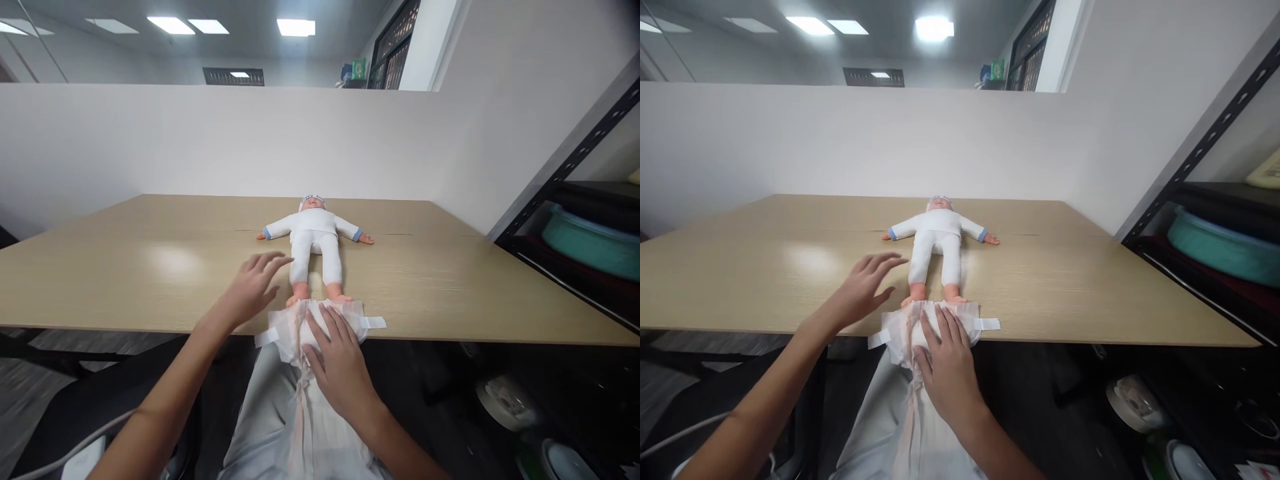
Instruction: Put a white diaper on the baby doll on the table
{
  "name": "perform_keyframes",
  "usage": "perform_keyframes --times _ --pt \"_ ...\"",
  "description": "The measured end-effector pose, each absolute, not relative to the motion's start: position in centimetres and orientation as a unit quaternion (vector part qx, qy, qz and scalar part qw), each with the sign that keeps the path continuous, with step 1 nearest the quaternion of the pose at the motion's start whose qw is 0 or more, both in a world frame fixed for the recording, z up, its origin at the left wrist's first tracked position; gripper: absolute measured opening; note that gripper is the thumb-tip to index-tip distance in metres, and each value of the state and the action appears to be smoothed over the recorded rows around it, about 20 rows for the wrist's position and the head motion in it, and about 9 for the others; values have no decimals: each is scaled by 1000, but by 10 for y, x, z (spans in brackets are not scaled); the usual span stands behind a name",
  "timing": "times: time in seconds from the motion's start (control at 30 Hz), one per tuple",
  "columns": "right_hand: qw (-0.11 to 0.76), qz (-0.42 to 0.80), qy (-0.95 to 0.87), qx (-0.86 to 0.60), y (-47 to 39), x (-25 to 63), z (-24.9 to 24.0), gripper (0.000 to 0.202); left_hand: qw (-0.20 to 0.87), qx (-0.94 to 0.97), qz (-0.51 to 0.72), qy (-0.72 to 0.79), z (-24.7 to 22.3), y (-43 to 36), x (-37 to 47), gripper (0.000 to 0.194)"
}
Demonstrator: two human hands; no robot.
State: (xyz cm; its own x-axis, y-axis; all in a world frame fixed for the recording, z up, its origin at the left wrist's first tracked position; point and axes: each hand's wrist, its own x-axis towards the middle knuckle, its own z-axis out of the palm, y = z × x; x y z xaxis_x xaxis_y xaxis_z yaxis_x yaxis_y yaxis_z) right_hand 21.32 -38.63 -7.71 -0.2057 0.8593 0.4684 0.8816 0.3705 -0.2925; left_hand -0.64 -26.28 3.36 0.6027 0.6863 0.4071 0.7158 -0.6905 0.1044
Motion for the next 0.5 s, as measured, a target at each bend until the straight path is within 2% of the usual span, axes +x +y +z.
perform_keyframes --times 0.03,0.1,0.17,0.23,0.3,0.43,0.5 --pt "288 -20 -776 -560 -386 213 -77 58 73 -917 -161 -359 33 -243 4 75" --pt "291 -22 -777 -558 -385 214 -77 58 131 -950 -70 -274 29 -214 25 102" --pt "292 -25 -777 -557 -385 214 -79 60 165 -968 -12 -191 24 -199 45 115" --pt "294 -32 -778 -555 -383 214 -82 63 177 -975 13 -135 21 -191 60 118" --pt "296 -41 -781 -549 -381 214 -87 66 168 -981 10 -100 18 -186 70 106" --pt "290 -78 -796 -526 -373 218 -104 74 125 -989 -74 -36 11 -172 82 43" --pt "270 -97 -814 -505 -367 224 -112 83 105 -988 -112 -14 12 -165 86 28"
